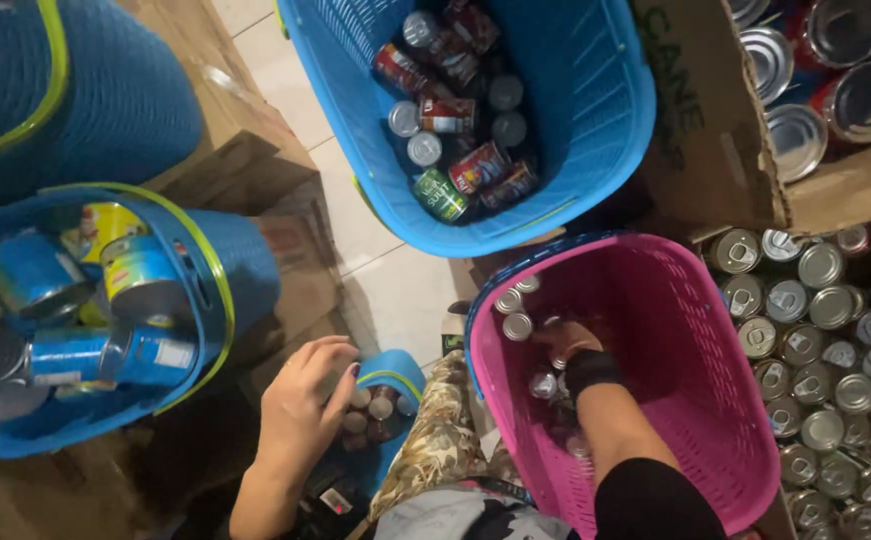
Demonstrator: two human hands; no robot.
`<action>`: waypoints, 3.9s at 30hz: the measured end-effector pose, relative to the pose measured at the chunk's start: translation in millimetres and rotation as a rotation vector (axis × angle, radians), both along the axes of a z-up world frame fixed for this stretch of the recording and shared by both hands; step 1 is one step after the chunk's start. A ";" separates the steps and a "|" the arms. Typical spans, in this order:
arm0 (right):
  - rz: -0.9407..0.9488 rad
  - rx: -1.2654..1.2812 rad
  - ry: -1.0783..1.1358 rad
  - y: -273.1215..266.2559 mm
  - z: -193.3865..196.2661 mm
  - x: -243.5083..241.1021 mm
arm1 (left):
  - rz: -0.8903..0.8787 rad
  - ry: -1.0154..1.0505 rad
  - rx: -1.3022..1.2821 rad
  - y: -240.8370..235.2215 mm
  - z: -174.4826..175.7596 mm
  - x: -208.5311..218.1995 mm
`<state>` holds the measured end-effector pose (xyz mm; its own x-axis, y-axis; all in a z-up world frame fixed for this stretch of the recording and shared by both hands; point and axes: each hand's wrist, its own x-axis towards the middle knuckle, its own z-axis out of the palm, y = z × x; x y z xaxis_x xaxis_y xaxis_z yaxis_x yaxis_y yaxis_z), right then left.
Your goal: Sorting and organizing various canned food items from baskets into storage boxes in a warehouse.
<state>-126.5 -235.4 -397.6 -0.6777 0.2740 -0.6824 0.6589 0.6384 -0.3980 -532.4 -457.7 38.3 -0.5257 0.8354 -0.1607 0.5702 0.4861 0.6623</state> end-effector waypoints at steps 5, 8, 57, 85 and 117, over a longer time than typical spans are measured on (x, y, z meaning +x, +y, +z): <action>-0.714 -0.383 -0.102 -10.9 -68.0 42.2 | -0.027 -0.014 -0.018 10.3 -9.9 -3.8; -0.855 -0.300 -0.178 -6.2 13.0 -5.8 | -0.088 -0.024 -0.006 25.4 -5.8 -2.2; -0.525 0.583 -0.039 296.5 303.5 247.8 | -0.108 0.290 0.052 63.3 37.2 251.5; -0.299 0.354 0.079 -15.8 150.3 -168.7 | -0.060 0.127 -0.077 -85.0 -21.6 81.5; -1.795 0.121 0.946 295.5 312.4 156.9 | -0.245 0.245 0.098 3.5 -4.2 120.4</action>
